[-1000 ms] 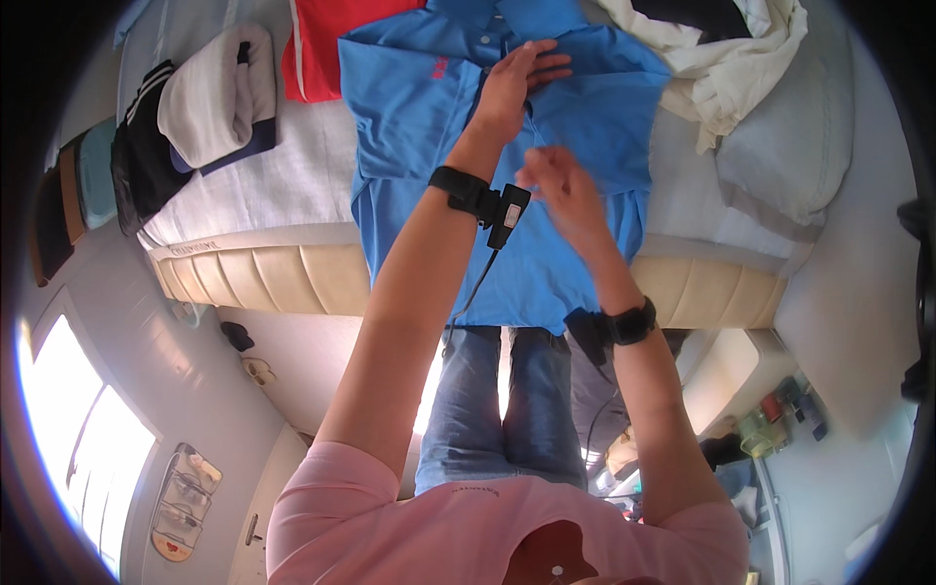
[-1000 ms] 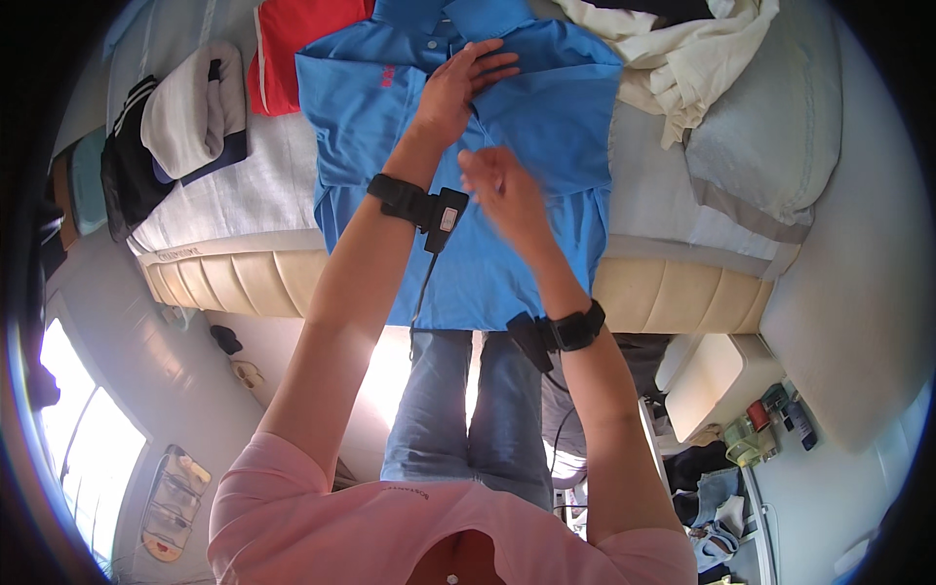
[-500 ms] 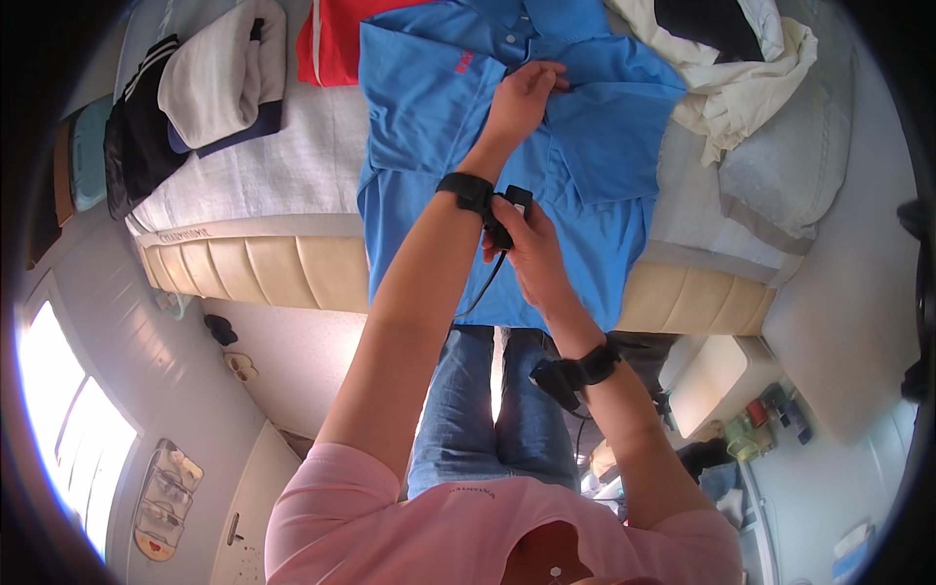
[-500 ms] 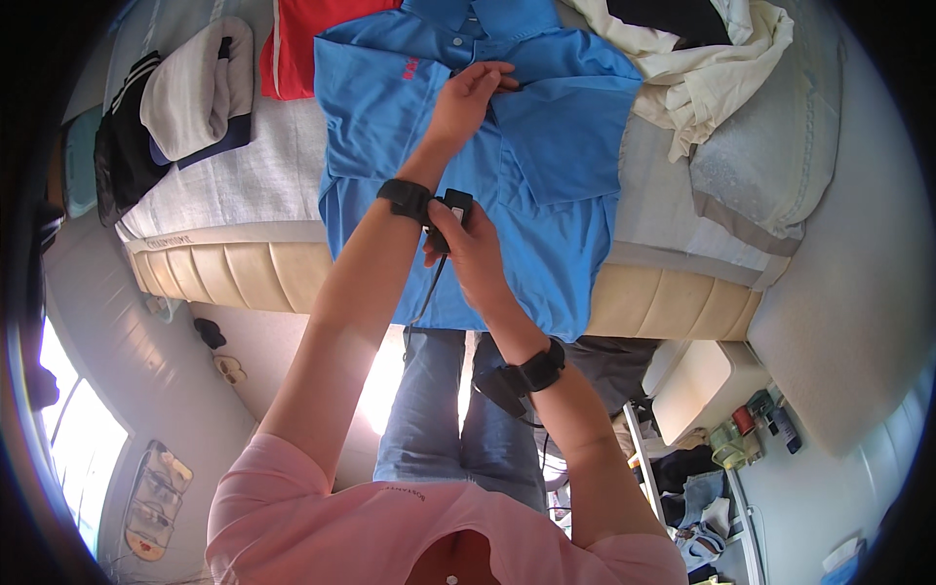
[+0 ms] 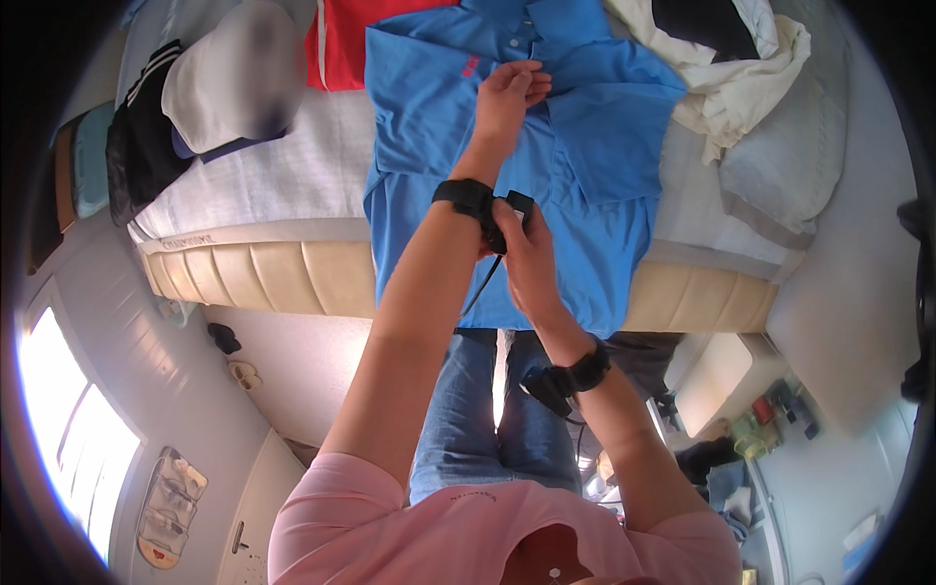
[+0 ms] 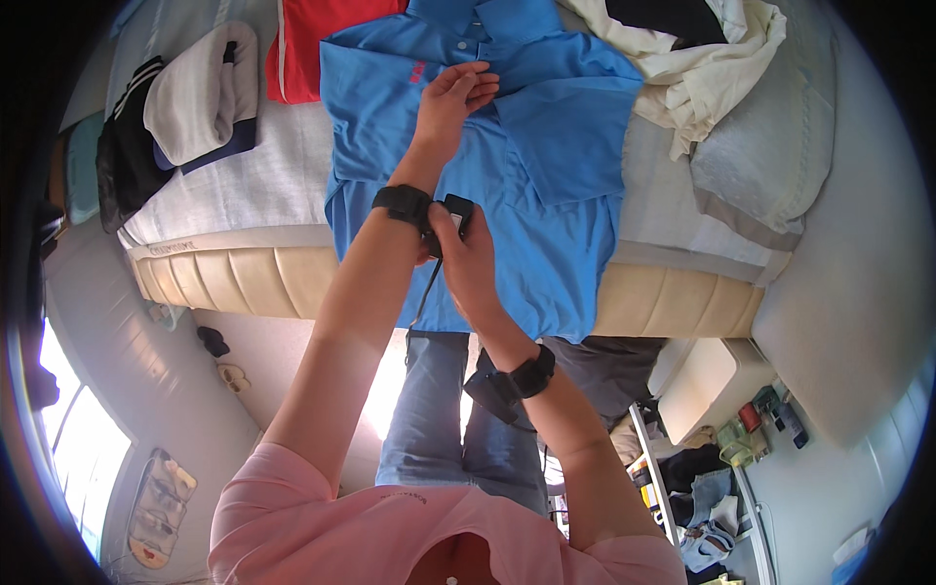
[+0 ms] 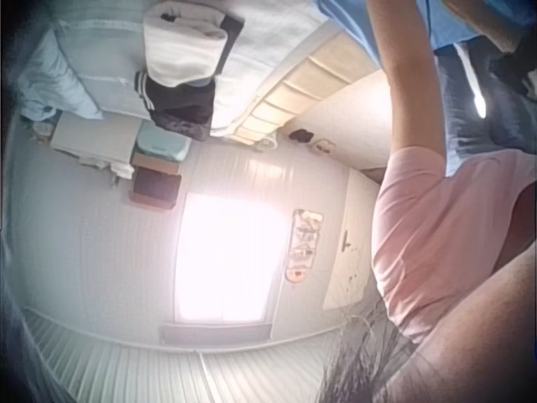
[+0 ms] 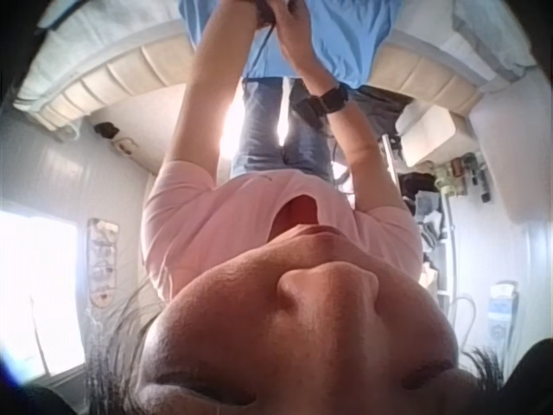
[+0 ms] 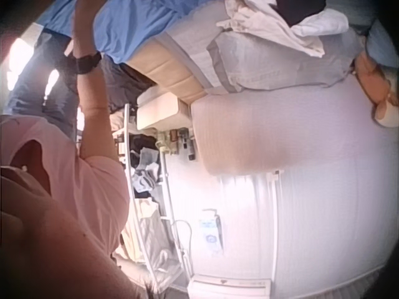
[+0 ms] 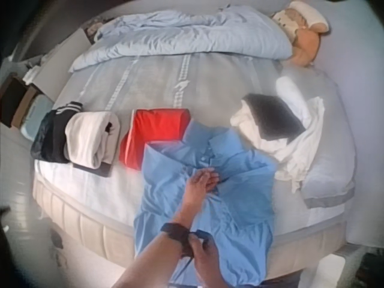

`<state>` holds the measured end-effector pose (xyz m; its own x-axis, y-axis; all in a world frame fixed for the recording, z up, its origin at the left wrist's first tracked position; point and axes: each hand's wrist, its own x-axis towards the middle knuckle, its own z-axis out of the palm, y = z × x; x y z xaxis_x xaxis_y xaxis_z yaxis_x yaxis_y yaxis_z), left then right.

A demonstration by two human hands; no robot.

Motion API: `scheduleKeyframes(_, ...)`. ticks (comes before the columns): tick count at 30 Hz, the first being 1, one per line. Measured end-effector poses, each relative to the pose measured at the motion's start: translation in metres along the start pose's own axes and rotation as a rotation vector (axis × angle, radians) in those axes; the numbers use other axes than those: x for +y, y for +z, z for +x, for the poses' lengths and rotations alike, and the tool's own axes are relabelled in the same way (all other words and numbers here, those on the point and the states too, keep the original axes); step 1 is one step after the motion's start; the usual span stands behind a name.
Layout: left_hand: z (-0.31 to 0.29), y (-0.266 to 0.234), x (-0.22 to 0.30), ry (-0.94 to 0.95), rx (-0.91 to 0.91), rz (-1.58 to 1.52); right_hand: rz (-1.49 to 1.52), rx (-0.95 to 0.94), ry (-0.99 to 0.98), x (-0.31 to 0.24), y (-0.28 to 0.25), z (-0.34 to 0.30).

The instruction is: The person folds a navy and white jacket, red shorts, and a blue polo shirt on a bed. Each item is smoothed, folded into a compact rectangle, and placed in a neat stack.

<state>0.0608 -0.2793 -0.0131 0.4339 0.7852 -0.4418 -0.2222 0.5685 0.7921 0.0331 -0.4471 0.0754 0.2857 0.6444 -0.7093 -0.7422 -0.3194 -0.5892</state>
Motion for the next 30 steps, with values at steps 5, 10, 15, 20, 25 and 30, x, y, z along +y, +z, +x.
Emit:
scheduleKeyframes(5, -0.013, -0.003, 0.003, 0.049, 0.011, 0.119, 0.033, 0.226, -0.072, -0.033, -0.025, 0.043)
scheduleKeyframes(10, -0.058, 0.006, 0.007, 0.201, -0.053, 0.254, 0.274, 0.259, -0.215, -0.073, -0.051, 0.1)
scheduleKeyframes(15, -0.156, 0.022, 0.02, 0.003, -0.082, 0.247, 0.282, 0.301, -0.302, -0.095, -0.057, 0.125)
scheduleKeyframes(20, -0.214, 0.031, 0.034, -0.32, -0.199, 0.429, 0.15, 0.356, -0.349, -0.098, -0.058, 0.132)
scheduleKeyframes(25, -0.213, 0.03, 0.03, -0.45, -0.264, 0.447, -0.022, 0.344, -0.431, -0.08, -0.061, 0.133)
scheduleKeyframes(30, -0.219, 0.024, 0.019, -0.457, -0.2, 0.293, -0.54, 0.258, -0.579, -0.052, -0.068, 0.117)
